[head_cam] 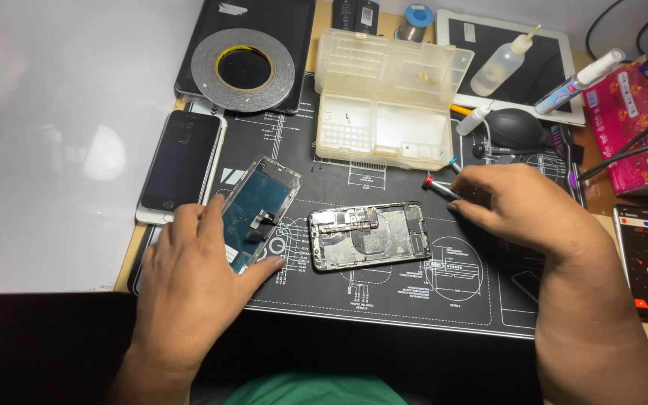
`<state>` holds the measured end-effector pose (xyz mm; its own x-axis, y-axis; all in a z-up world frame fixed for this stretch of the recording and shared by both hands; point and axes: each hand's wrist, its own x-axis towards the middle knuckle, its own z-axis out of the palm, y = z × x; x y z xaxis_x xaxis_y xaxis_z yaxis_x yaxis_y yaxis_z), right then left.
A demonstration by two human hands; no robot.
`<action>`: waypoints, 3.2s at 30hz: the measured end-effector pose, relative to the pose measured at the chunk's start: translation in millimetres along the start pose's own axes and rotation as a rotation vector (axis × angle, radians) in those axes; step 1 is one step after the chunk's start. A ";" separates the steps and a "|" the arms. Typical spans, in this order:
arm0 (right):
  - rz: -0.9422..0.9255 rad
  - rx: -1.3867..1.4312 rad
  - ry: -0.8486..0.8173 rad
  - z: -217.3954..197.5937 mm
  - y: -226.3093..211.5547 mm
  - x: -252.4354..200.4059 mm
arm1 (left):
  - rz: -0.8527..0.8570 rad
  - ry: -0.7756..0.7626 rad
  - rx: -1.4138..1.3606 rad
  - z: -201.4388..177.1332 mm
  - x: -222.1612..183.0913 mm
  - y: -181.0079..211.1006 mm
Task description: Connecting a replacement screen to a mobile phone chassis and securing internal components with a precision screwdriver.
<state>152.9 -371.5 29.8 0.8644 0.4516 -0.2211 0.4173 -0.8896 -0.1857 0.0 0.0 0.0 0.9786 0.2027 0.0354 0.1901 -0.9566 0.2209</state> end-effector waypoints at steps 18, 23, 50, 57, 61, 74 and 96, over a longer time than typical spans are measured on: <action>-0.270 0.114 0.092 -4.1 -20.3 -3.2 | -0.173 -0.260 -0.280 -11.8 7.0 -3.0; -0.554 0.210 0.033 -5.7 -34.0 -3.0 | -0.292 -0.470 -0.409 -43.9 7.0 16.0; -0.135 0.059 0.115 -2.1 -2.5 -6.3 | 0.077 0.486 -1.313 25.7 27.6 14.4; 0.089 -0.141 0.025 -4.0 0.1 0.7 | 0.048 0.497 -1.373 18.4 30.1 17.1; 0.041 -0.045 0.031 -4.1 -7.2 -0.8 | 0.046 0.484 -1.400 18.8 28.9 14.7; -0.069 0.000 -0.263 -4.5 -14.2 -7.9 | 0.069 0.445 -1.342 10.6 26.4 15.6; -0.290 0.911 0.709 14.0 -3.8 8.2 | -0.026 0.270 -0.795 19.0 28.8 22.2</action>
<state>154.5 -363.5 15.3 0.8528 0.2340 0.4670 0.5173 -0.2547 -0.8170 33.9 -19.3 -12.6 0.9031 0.3622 0.2308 0.0009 -0.5390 0.8423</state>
